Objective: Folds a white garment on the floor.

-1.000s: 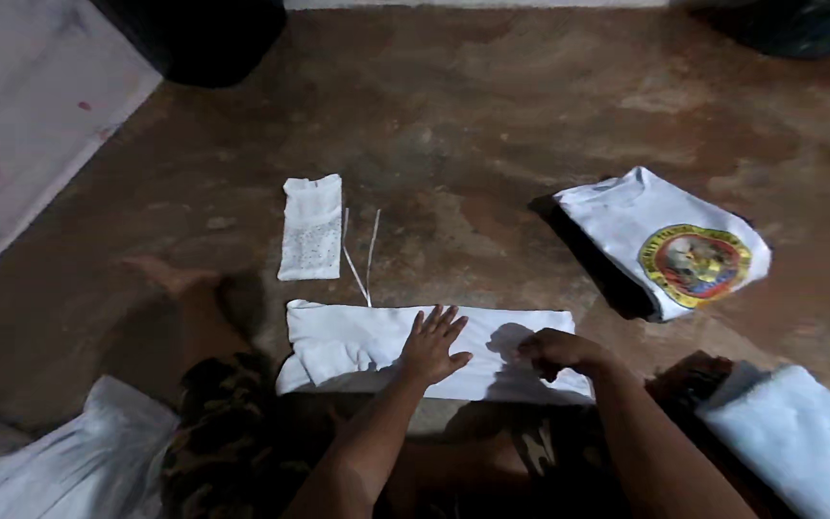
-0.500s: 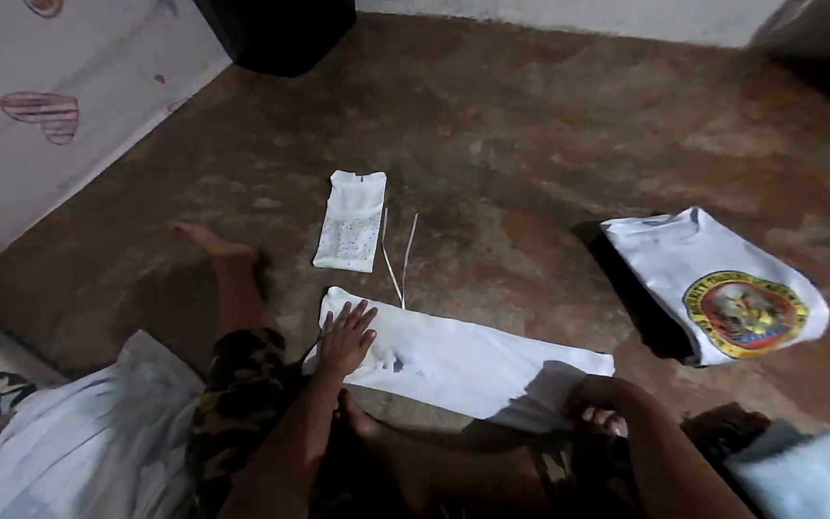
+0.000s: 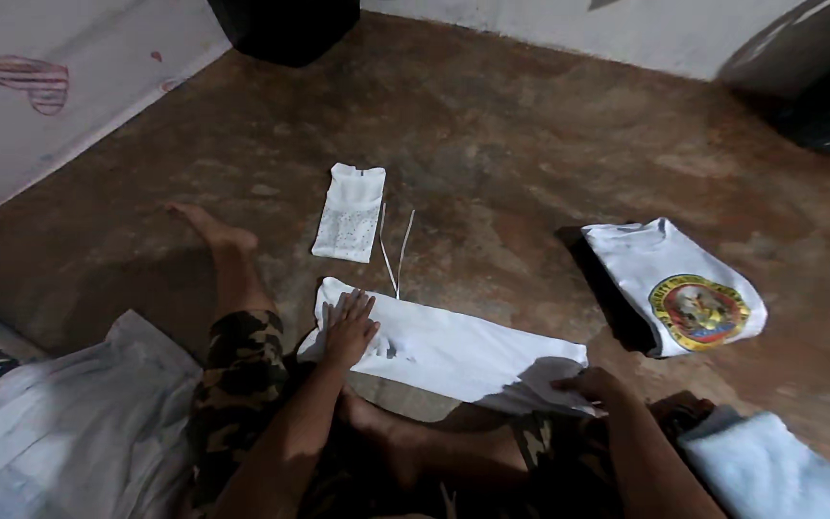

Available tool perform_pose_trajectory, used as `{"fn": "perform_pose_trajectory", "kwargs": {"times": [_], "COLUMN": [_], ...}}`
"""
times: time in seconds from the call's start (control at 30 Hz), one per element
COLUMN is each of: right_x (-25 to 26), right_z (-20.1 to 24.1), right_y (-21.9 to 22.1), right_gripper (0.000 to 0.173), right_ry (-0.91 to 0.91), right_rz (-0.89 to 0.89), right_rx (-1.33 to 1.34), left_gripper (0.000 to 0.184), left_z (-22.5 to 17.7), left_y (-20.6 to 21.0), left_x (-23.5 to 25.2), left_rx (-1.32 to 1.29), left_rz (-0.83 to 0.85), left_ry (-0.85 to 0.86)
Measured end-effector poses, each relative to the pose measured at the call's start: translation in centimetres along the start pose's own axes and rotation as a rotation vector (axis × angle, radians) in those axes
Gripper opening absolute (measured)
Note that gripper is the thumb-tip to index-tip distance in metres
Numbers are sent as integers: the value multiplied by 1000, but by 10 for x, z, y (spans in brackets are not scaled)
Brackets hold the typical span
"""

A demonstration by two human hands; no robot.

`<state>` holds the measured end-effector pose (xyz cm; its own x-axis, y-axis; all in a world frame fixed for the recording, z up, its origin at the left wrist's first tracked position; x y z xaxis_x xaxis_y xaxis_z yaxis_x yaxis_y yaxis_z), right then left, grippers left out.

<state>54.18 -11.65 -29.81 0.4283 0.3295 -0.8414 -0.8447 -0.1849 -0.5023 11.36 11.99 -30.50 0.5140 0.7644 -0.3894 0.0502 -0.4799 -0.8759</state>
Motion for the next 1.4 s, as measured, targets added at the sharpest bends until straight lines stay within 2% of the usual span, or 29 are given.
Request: {"fn": "perform_pose_trajectory", "kwargs": {"times": [0.1,0.2,0.33,0.43,0.53,0.67,0.73,0.9,1.0,1.1,1.2,1.3,1.37,1.4], "right_x": [-5,-12,-26,-26,-30,-38,-42,-68,-100,-144,-189,-208,-209,-207], "right_z": [0,1,8,4,-1,-4,-6,-2,18,60,119,183,217,227], "right_y": [-5,-9,-16,-24,-31,-37,-40,-44,-45,-36,-4,48,88,107], "right_gripper": [50,42,39,45,56,56,60,68,71,63,55,47,49,53], "right_ry": [-184,-383,-556,-643,-718,-793,-847,-983,-1048,-1157,-1154,-1120,-1111,-1091], "right_rz": [-40,-83,-151,-167,-130,-134,-126,-134,-144,-92,-68,56,185,253], "right_rx": [171,398,567,720,832,975,1022,995,850,724,569,352,185,109], "left_gripper": [59,63,71,75,78,77,72,56,52,52,58,71,78,76], "left_z": [-54,-114,-177,-201,-212,-230,-234,-212,-171,-124,-78,-42,-28,-22], "left_y": [-2,16,43,65,88,89,81,35,2,-25,-38,-33,-29,-27], "left_x": [-8,-15,-10,6,16,17,14,-11,-26,-39,-49,-48,-48,-49], "left_rx": [-41,-77,-217,-329,-299,-321,-454,-927,-1016,-1045,-1145,-1439,-1644,-1699], "left_rz": [-1,6,18,47,66,150,174,209,211,242,313,322,267,197], "left_ry": [143,281,299,256,242,279,334,436,391,328,151,7,-62,-131]}}
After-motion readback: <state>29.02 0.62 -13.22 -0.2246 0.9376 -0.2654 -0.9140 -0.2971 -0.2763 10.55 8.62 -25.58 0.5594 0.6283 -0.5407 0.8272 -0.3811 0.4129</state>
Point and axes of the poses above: each hand's wrist, its own x-axis towards the middle knuckle, its own y-axis out of the palm, z = x × y, the point moved 3 cm from there along x, towards the middle knuckle, and after that the axes turned 10 degrees about z, right-handed, at the moved point
